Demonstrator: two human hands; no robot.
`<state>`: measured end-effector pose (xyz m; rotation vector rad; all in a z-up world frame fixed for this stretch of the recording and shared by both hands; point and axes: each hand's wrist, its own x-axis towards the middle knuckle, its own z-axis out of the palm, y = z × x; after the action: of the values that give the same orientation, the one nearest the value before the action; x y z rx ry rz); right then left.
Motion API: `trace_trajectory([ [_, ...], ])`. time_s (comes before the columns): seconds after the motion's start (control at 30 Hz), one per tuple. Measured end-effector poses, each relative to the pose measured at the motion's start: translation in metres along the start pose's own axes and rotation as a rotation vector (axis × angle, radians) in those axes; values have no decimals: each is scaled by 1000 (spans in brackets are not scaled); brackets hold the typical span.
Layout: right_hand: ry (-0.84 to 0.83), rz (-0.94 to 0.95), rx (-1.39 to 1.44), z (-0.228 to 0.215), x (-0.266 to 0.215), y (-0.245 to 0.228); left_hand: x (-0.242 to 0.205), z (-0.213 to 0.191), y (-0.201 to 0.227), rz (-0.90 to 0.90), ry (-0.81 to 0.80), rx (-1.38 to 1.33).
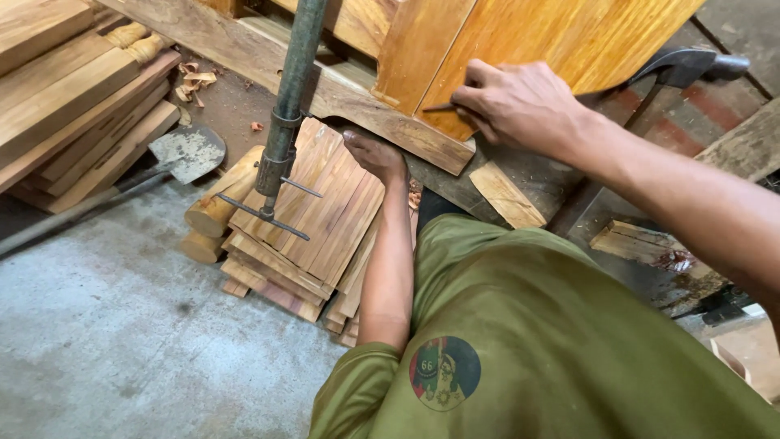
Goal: The person assembles a wooden chair frame by securing a wooden slat to the backrest using a hammer and nails. They position the slat, drive nails into the wood, and then remove a metal clamp from the assembly.
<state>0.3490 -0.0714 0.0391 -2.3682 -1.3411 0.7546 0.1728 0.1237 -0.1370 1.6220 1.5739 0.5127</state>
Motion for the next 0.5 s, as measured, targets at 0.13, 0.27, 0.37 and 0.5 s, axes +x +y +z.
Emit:
trace_trajectory([
  [0.13, -94, 148, 173, 1, -9, -18, -4, -1, 12, -95, -15, -68],
  [0.27, -138, 306, 443, 15, -10, -34, -7, -8, 37, -101, -43, -29],
  [0.37, -159, 440, 618, 25, -8, -45, -4, -7, 28, -177, -81, -45],
  [0.5, -152, 540, 604, 37, 1, -52, 1, -8, 14, -148, -81, -33],
])
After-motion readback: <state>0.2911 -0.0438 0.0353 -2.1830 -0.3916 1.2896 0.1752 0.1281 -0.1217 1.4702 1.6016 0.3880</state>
